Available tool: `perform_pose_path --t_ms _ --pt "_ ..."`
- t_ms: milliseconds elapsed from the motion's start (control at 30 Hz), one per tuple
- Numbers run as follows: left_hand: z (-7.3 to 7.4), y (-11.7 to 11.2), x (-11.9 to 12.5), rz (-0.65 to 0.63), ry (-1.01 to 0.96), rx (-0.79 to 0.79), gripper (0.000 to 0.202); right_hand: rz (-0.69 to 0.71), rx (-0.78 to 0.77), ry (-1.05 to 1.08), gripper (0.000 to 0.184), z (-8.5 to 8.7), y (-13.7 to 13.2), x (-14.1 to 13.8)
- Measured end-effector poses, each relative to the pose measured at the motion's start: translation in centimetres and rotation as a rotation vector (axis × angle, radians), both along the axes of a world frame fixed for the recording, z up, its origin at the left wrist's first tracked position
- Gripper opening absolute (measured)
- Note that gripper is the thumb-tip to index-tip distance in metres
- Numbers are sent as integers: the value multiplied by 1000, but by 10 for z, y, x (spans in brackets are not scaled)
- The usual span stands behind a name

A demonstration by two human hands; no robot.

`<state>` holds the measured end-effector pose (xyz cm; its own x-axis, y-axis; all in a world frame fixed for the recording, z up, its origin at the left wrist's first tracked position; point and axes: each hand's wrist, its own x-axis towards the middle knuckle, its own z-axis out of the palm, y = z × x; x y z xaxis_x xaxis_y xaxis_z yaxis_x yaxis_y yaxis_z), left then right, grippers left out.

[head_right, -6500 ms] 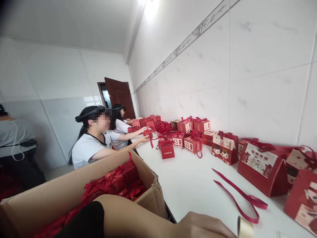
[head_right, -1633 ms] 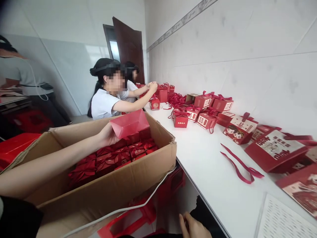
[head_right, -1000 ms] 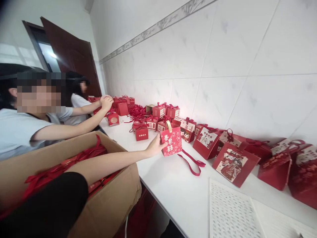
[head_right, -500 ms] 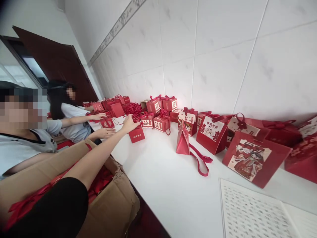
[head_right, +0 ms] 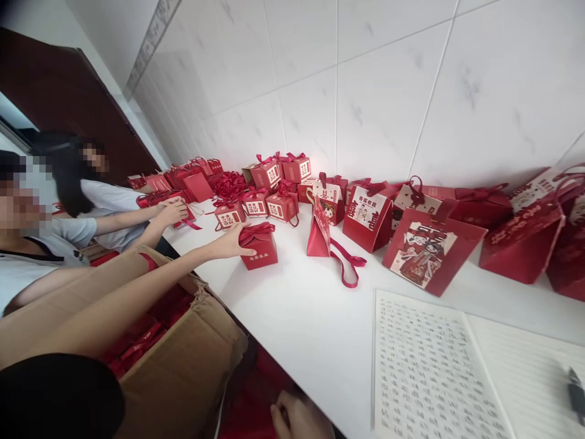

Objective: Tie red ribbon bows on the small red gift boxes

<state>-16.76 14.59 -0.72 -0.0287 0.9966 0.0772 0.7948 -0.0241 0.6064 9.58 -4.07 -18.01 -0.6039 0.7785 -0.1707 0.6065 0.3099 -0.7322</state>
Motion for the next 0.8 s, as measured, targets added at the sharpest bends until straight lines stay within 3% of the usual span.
perform_pose_path --t_ms 100,200,233,333,400,467,533,667,800 --pt "-1 -38 43 -194 125 -19 97 89 -98 153 20 27 -15 19" --pt "-1 -74 87 -337 201 -58 93 108 -232 289 15 78 -28 61" --pt "-1 -85 100 -373 203 -69 92 65 -237 336 17 96 -29 75" --pt "2 -109 133 -466 183 -69 93 -267 -49 451 38 133 -13 110" --pt "5 -119 145 -523 133 -51 96 -479 9 458 46 140 10 123" --pt "8 -126 149 -533 33 -38 96 -584 -29 486 54 139 37 127" --pt "10 -129 145 -418 -116 -39 88 -651 -106 526 57 136 59 126" --pt "8 -127 133 -70 -388 -216 47 -668 -177 483 55 135 75 114" --pt "0 -125 129 -142 -589 -481 27 -587 -182 625 46 133 69 103"
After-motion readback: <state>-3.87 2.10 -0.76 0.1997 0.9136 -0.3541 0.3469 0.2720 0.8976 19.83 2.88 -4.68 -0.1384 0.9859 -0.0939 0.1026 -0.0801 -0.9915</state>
